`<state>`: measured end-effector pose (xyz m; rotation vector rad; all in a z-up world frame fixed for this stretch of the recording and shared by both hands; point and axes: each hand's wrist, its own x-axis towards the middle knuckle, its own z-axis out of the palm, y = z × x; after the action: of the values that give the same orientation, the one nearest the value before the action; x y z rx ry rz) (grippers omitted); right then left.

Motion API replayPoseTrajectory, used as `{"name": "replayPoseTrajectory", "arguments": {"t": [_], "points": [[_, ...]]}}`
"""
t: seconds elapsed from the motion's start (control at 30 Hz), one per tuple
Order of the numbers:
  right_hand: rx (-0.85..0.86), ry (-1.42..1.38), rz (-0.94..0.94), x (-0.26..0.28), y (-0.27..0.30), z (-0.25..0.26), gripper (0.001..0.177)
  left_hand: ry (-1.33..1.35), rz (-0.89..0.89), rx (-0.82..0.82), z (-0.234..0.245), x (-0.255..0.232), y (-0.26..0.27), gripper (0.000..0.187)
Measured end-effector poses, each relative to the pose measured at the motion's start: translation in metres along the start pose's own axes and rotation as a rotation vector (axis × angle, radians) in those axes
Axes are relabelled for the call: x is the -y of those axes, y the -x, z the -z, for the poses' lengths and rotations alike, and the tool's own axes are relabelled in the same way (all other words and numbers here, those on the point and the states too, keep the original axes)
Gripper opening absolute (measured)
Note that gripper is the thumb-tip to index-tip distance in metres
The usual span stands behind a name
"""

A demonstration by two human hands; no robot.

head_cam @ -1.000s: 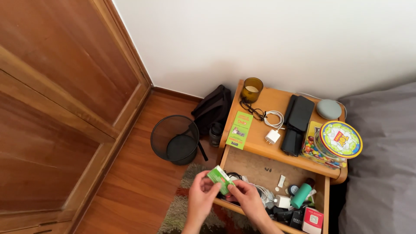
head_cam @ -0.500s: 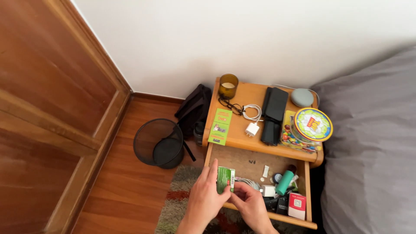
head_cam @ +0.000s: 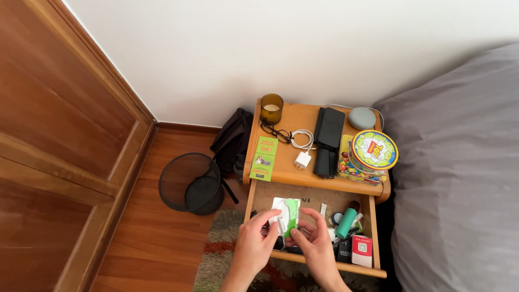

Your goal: Organizing and searching through items in a nightstand drawer

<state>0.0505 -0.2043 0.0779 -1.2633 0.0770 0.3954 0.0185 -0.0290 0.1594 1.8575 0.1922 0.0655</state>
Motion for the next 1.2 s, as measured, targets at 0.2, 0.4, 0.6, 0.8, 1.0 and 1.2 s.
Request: {"name": "replayPoseTrajectory", "arguments": {"t": [0.2,0.4,0.6,0.8,1.0,1.2], "points": [[-0.044,0.258,0.015,-0.009,0.002,0.005,0.046,-0.111,-0.01,0.011,-0.01,0.01,-0.002,0.036],[-0.024,0.852,0.699,0.014,0.013,-0.012,0.036,-0.118,-0.046,-0.019,-0.01,0.013,0.004,0.036],[0.14,0.553,0.128,-0.009,0.001,-0.007,0.024,0.046,0.018,-0.025,-0.004,0.029,0.011,0.028],[0.02,-0.035,0.017,-0.012,-0.016,-0.003,0.011,0.033,0.059,-0.157,0.01,0.022,0.017,0.031],[0.046,0.135,-0.107,-0.028,-0.017,0.008,0.018,-0.279,-0.413,-0.286,-0.008,0.051,0.02,0.033],[0.047,0.655,0.085,0.017,-0.008,-0.02,0.021,-0.3,-0.544,-0.243,0.003,0.015,0.025,0.037]]}}
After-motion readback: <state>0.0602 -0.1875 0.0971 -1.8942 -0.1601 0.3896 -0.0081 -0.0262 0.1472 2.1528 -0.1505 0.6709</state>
